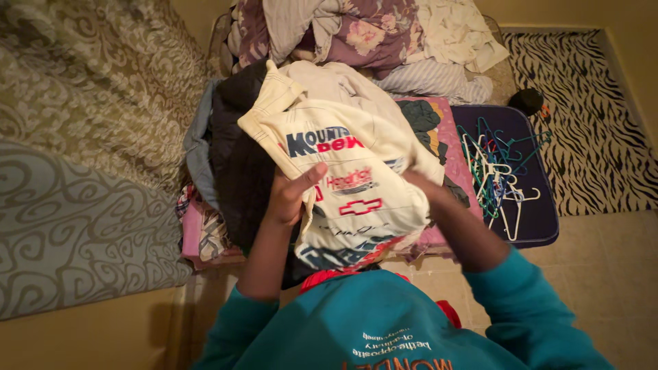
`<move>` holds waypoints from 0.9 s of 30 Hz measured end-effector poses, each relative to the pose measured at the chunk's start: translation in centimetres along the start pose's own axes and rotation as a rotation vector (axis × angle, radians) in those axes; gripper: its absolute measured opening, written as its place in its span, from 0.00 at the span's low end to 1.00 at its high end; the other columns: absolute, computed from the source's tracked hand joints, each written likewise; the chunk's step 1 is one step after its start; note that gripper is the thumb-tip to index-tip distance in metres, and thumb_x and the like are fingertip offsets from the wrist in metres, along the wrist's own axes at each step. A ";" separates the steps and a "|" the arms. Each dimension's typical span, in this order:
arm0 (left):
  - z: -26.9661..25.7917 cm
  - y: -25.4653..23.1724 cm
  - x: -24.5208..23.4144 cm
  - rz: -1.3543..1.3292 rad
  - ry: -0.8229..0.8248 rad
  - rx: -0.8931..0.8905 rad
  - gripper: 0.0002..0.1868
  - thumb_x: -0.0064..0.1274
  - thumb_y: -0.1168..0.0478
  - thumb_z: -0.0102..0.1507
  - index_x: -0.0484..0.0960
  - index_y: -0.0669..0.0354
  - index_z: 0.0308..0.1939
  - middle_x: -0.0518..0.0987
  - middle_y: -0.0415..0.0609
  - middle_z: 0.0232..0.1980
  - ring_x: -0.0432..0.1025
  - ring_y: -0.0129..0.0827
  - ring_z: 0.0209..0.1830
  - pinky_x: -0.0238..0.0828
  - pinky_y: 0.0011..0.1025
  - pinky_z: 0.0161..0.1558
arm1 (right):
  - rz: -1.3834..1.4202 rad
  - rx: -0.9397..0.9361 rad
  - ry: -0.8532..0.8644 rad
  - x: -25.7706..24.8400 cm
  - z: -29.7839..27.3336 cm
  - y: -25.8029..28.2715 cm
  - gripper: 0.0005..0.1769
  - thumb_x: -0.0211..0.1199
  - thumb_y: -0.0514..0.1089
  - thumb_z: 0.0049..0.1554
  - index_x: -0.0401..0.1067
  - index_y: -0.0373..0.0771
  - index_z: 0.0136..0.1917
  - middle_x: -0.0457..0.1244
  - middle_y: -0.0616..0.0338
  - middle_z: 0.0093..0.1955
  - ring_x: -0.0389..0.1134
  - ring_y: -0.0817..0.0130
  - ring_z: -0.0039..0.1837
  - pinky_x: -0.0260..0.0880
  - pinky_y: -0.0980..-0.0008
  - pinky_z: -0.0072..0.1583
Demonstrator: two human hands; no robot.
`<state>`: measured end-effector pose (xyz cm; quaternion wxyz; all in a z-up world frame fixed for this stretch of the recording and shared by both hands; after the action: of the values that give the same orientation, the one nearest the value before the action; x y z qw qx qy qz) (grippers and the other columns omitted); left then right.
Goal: The person places a dark puffer jacket on a white hanger, zips it closed, and hangs it in a closet. Then the person places a beige and orange jacket on a hanger and hangs it in the closet. Finally, the person folds a white hoodie on the bed.
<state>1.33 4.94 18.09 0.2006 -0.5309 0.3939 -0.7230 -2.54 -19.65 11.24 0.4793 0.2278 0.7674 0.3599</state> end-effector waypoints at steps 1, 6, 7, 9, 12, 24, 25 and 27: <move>0.5 0.4 -0.2 -0.015 -0.040 0.013 0.29 0.59 0.71 0.64 0.70 0.69 0.68 0.78 0.53 0.61 0.74 0.36 0.59 0.70 0.35 0.62 | -0.050 0.024 0.061 -1.4 -1.1 -0.3 0.19 0.58 0.39 0.64 0.72 0.32 0.66 0.69 0.51 0.61 0.69 0.66 0.61 0.72 0.67 0.63; 2.4 0.9 -3.1 -0.050 -0.209 0.096 0.26 0.53 0.67 0.67 0.69 0.65 0.69 0.78 0.50 0.62 0.73 0.33 0.59 0.69 0.33 0.62 | -0.084 -0.103 -0.005 -11.9 -9.2 5.3 0.19 0.58 0.39 0.64 0.72 0.32 0.67 0.69 0.51 0.61 0.69 0.65 0.61 0.72 0.67 0.62; 2.5 1.1 -3.9 -0.042 -0.228 0.093 0.25 0.53 0.67 0.68 0.69 0.66 0.69 0.78 0.50 0.62 0.73 0.33 0.58 0.69 0.33 0.61 | -0.095 -0.294 -0.225 -14.9 -11.5 8.3 0.22 0.58 0.35 0.61 0.69 0.30 0.69 0.68 0.50 0.63 0.68 0.66 0.62 0.69 0.68 0.62; 2.7 2.6 -4.9 -0.056 -0.242 0.085 0.24 0.52 0.67 0.68 0.70 0.68 0.69 0.78 0.51 0.61 0.74 0.34 0.57 0.70 0.33 0.61 | 0.201 -0.200 -0.491 -16.6 -13.2 9.4 0.19 0.61 0.37 0.62 0.71 0.31 0.66 0.69 0.52 0.58 0.70 0.69 0.57 0.72 0.70 0.58; 3.1 5.7 -6.1 -0.012 -0.267 0.070 0.22 0.53 0.66 0.69 0.73 0.71 0.67 0.79 0.54 0.61 0.74 0.34 0.57 0.70 0.33 0.61 | 0.354 -0.216 -0.949 -17.9 -14.7 8.3 0.15 0.68 0.37 0.67 0.74 0.29 0.65 0.69 0.52 0.53 0.67 0.72 0.49 0.67 0.75 0.51; -1.2 4.9 -5.4 0.557 -0.163 -0.061 0.27 0.59 0.61 0.64 0.69 0.66 0.64 0.77 0.48 0.43 0.71 0.33 0.42 0.74 0.28 0.44 | -0.205 -0.504 -1.025 -3.7 -9.8 10.6 0.20 0.75 0.33 0.51 0.76 0.40 0.57 0.70 0.56 0.48 0.69 0.58 0.50 0.67 0.63 0.61; -0.9 6.1 -3.1 0.397 -0.015 -0.200 0.30 0.60 0.59 0.61 0.66 0.62 0.64 0.78 0.48 0.44 0.73 0.34 0.43 0.76 0.31 0.43 | -0.216 -0.521 -0.946 -2.9 -9.5 11.6 0.19 0.74 0.33 0.51 0.77 0.40 0.55 0.69 0.57 0.45 0.69 0.59 0.48 0.68 0.61 0.60; -0.4 6.8 0.1 0.437 0.089 -0.330 0.31 0.61 0.53 0.60 0.66 0.60 0.63 0.80 0.49 0.47 0.76 0.37 0.45 0.77 0.35 0.45 | -0.230 -0.567 -0.789 -1.2 -8.9 13.4 0.17 0.74 0.34 0.49 0.78 0.39 0.53 0.66 0.59 0.39 0.68 0.62 0.42 0.70 0.59 0.59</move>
<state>0.05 0.87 12.78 0.2450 -0.4264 0.6198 -0.6115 -9.95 -14.94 24.81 0.8128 0.1213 0.4197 0.3853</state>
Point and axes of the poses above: each hand's wrist, its own z-axis towards the middle knuckle, its own x-axis out of the palm, y = z × x, the point moved 7 cm from there along z, towards the middle knuckle
